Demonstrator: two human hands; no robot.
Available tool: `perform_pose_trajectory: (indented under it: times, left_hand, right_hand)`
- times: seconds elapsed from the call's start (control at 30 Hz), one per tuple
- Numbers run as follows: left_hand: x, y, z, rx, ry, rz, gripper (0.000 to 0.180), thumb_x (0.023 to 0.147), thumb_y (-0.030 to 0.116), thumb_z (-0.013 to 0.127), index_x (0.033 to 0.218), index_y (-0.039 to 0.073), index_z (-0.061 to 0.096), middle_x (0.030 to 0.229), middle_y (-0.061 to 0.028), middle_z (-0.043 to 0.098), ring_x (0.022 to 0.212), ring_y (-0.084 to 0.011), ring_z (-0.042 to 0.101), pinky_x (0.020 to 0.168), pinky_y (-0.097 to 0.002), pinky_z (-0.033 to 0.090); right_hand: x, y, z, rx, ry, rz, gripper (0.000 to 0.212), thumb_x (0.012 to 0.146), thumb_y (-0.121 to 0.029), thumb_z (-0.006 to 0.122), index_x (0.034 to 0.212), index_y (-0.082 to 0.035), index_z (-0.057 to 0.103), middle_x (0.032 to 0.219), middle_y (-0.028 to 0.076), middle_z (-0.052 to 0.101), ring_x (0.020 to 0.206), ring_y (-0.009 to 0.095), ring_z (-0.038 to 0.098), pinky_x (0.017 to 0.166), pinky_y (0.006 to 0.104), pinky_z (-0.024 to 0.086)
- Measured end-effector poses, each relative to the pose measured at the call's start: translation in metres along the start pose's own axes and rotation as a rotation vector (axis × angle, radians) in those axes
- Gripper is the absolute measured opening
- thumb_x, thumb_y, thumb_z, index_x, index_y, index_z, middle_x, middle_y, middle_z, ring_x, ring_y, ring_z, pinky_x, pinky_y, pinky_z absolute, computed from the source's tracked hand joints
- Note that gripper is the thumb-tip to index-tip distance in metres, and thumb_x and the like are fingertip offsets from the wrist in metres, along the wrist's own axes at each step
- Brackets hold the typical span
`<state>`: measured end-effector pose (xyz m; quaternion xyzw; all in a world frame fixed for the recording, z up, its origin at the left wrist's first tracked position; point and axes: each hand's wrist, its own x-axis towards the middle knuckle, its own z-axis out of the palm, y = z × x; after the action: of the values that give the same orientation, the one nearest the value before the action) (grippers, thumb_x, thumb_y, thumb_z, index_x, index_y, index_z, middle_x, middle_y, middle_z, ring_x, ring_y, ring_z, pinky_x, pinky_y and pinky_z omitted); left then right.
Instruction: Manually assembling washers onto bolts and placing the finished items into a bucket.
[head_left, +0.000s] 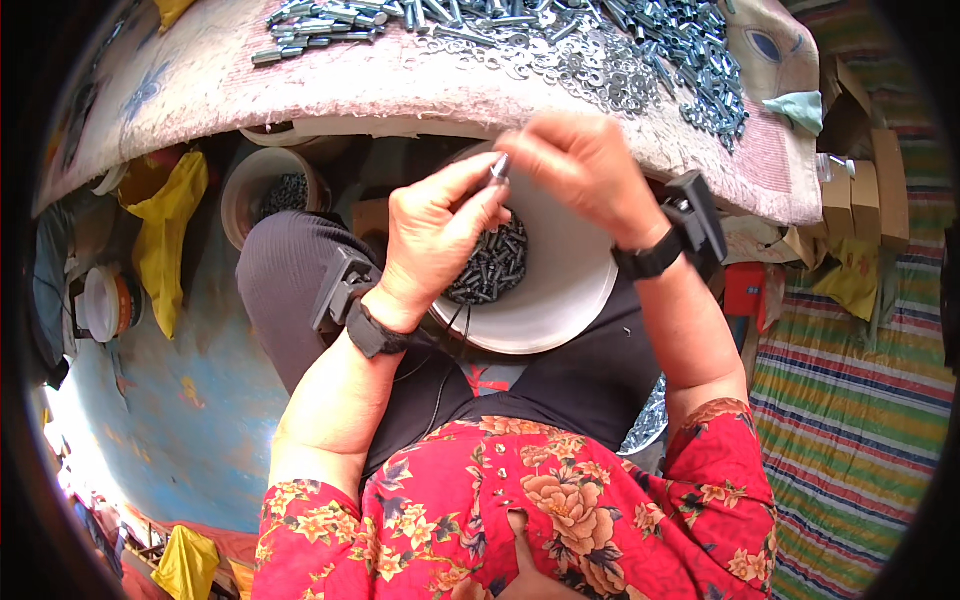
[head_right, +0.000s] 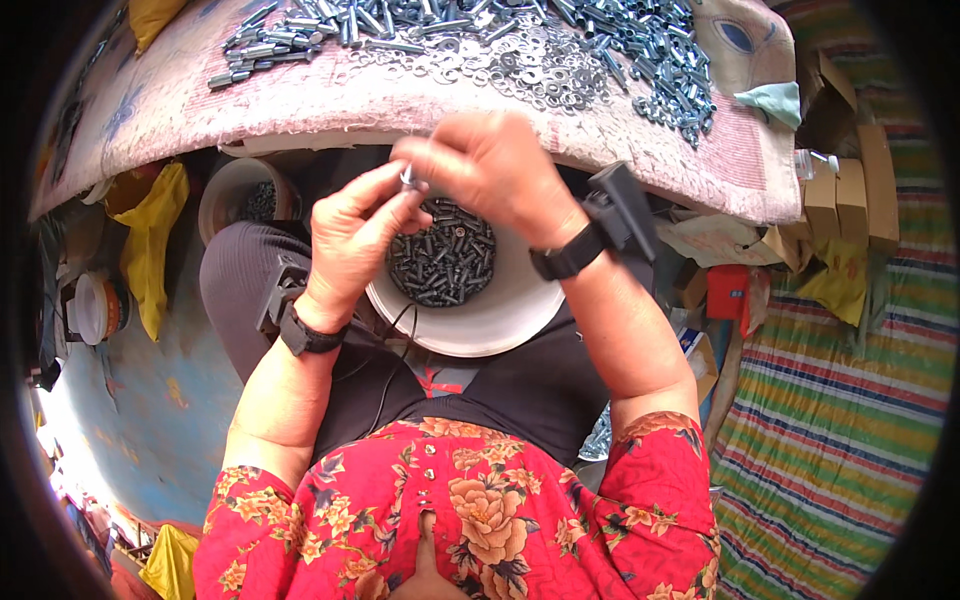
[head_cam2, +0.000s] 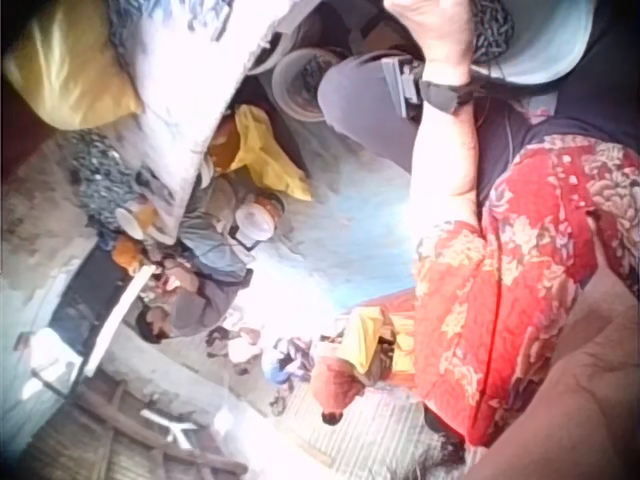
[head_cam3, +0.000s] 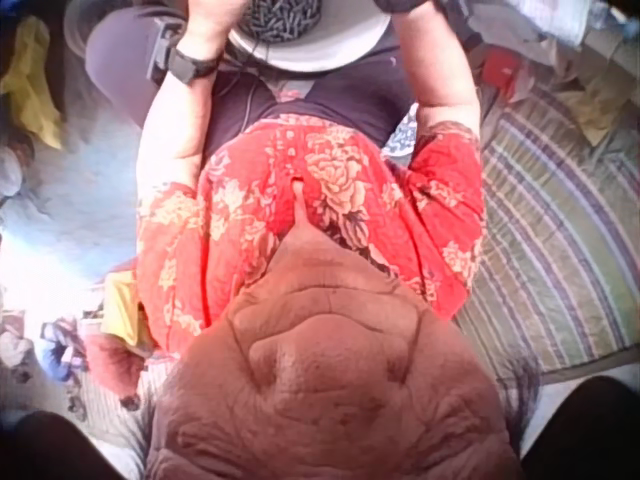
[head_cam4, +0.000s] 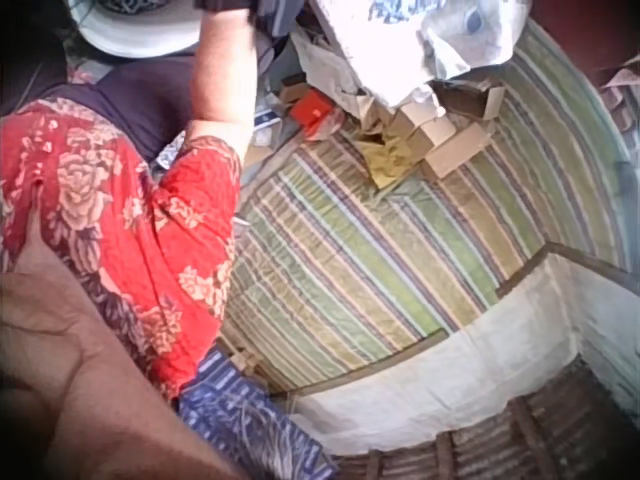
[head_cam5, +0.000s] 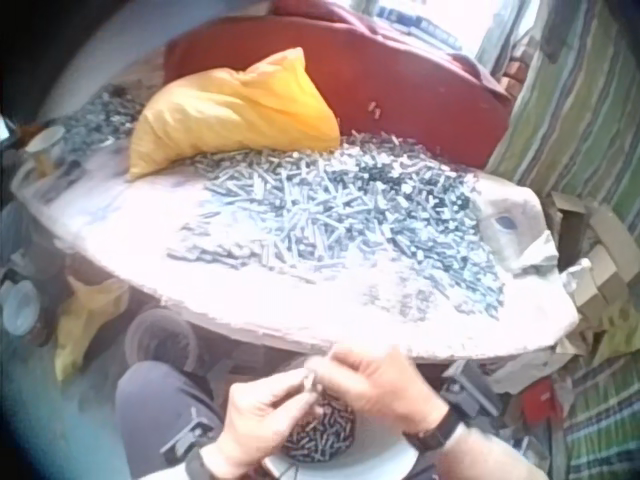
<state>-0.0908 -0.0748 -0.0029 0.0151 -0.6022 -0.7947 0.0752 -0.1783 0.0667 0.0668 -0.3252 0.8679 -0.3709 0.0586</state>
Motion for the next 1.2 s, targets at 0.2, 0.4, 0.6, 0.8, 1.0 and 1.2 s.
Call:
perform_pose_trajectory:
  times: [0.2,0.4,0.6,0.8,1.0,1.2]
  left_hand:
    - [0.006,0.003,-0.006,-0.156,-0.011,-0.097,0.030,0.083,0.003,0.063,0.113,-0.001,0.059,0.090,-0.0113,0.067,0.070,-0.0155,0.066,0.062,-0.0216,0.053]
    - [0.007,0.005,-0.004,-0.244,-0.048,-0.142,0.031,0.083,0.004,0.064,0.113,-0.001,0.059,0.089,-0.0119,0.066,0.069,-0.0161,0.066,0.060,-0.0223,0.054]
    - [0.011,0.004,-0.001,-0.274,-0.076,-0.204,0.028,0.089,0.010,0.058,0.113,-0.002,0.058,0.092,-0.0124,0.066,0.070,-0.0158,0.066,0.061,-0.0223,0.054]
    - [0.012,0.006,0.014,-0.300,-0.176,-0.225,0.026,0.090,0.010,0.056,0.113,-0.003,0.059,0.087,-0.0095,0.066,0.068,-0.0127,0.064,0.061,-0.0204,0.053]
    - [0.010,0.002,0.029,-0.321,-0.280,-0.256,0.025,0.090,0.011,0.056,0.111,-0.002,0.060,0.085,-0.0085,0.065,0.067,-0.0120,0.064,0.060,-0.0200,0.052]
    - [0.007,-0.007,0.046,-0.161,-0.310,-0.235,0.024,0.089,0.011,0.057,0.111,0.000,0.061,0.084,-0.0075,0.065,0.065,-0.0110,0.063,0.058,-0.0201,0.051]
  right_hand:
    - [0.053,0.047,0.003,-0.521,0.342,-0.152,0.024,0.078,-0.028,0.069,0.076,-0.004,0.067,0.062,0.011,0.062,0.054,0.022,0.060,0.051,0.0318,0.045]
    - [0.061,0.053,0.010,-0.758,0.262,-0.003,0.024,0.078,-0.030,0.065,0.072,-0.008,0.066,0.066,0.011,0.063,0.062,0.030,0.062,0.055,0.0383,0.048]
    - [0.030,0.031,0.004,-0.397,0.386,-0.309,0.005,0.078,-0.007,0.064,0.080,-0.003,0.064,0.072,0.012,0.062,0.062,0.028,0.060,0.054,0.0327,0.046]
    - [-0.023,0.013,0.005,-0.304,0.362,-0.425,0.017,0.076,0.004,0.063,0.092,-0.002,0.063,0.072,0.011,0.060,0.061,0.026,0.059,0.053,0.0327,0.046]
    - [-0.049,0.018,-0.004,-0.313,0.399,-0.429,0.023,0.075,0.007,0.061,0.096,0.000,0.063,0.072,0.012,0.060,0.060,0.025,0.060,0.052,0.0316,0.046]
    - [-0.077,0.022,-0.012,-0.159,0.381,-0.219,0.013,0.082,-0.001,0.060,0.094,0.002,0.064,0.068,0.009,0.060,0.058,0.020,0.060,0.052,0.0292,0.048]
